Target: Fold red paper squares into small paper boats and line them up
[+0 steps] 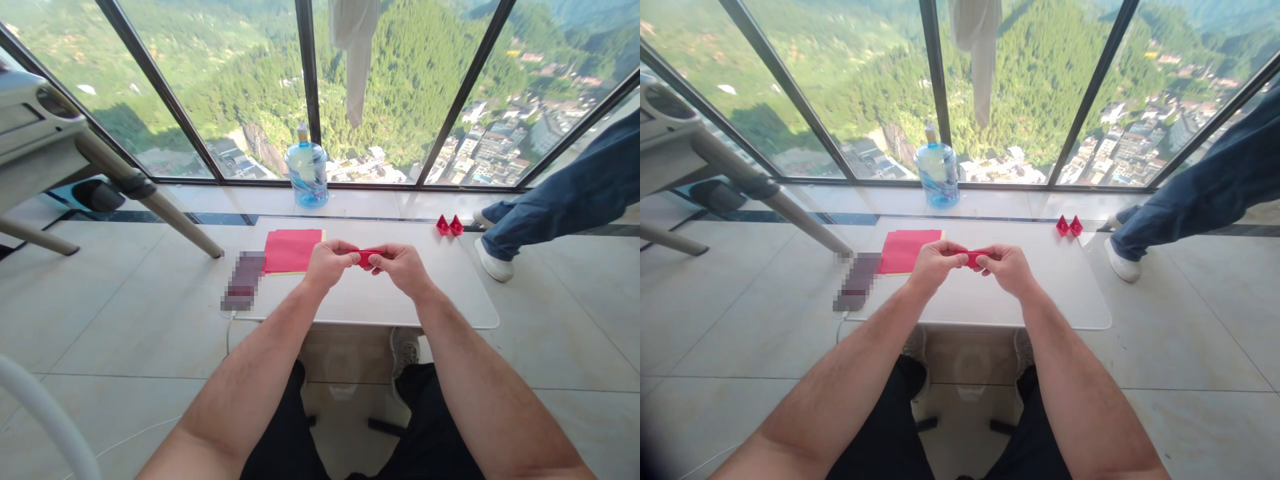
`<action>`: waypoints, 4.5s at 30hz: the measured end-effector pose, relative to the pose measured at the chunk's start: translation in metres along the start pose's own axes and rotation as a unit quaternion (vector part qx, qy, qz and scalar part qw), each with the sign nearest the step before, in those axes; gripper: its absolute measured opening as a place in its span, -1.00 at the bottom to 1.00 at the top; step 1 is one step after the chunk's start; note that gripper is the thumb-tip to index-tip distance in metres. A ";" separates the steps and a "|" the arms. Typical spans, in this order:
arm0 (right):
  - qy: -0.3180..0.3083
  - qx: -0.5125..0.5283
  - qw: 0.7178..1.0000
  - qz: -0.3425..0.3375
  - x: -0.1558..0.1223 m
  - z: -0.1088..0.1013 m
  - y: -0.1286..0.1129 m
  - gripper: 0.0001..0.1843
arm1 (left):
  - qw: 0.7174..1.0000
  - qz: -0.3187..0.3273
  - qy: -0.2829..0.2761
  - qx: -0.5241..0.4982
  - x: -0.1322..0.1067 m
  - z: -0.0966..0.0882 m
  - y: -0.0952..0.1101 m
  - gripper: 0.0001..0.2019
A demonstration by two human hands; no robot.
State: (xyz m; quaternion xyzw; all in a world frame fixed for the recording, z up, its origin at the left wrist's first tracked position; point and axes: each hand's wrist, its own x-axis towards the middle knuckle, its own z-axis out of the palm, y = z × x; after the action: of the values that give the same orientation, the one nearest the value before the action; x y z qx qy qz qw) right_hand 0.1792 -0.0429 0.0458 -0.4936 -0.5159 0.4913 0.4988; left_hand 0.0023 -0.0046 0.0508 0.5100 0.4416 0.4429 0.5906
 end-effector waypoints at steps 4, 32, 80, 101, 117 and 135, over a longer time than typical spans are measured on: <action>0.004 -0.012 1.000 0.001 0.000 0.000 -0.001 -0.63 | 1.000 0.002 -0.001 -0.003 -0.001 0.001 0.001 -0.82; 0.063 -0.046 0.997 -0.016 0.001 0.012 0.008 -0.74 | 0.992 0.078 -0.017 0.100 -0.001 0.003 -0.006 -0.88; 0.047 0.036 0.998 0.010 0.000 0.007 0.002 -0.59 | 0.990 -0.072 -0.045 -0.116 0.003 0.000 -0.005 -0.68; 0.072 -0.006 0.997 0.014 0.001 0.012 0.006 -0.63 | 0.990 -0.073 -0.013 -0.120 0.001 0.006 -0.005 -0.66; 0.056 -0.002 0.997 -0.047 0.002 0.014 0.012 -0.68 | 0.985 -0.034 -0.091 -0.146 0.004 0.002 -0.008 -0.59; -0.018 0.136 0.990 0.032 0.000 0.013 0.006 -0.54 | 0.980 -0.021 -0.141 -0.138 -0.001 0.001 -0.002 -0.62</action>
State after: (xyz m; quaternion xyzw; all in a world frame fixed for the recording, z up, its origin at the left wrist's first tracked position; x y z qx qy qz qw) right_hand 0.1667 -0.0426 0.0393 -0.4286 -0.4371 0.5816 0.5357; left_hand 0.0033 -0.0059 0.0489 0.4714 0.2997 0.4105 0.7207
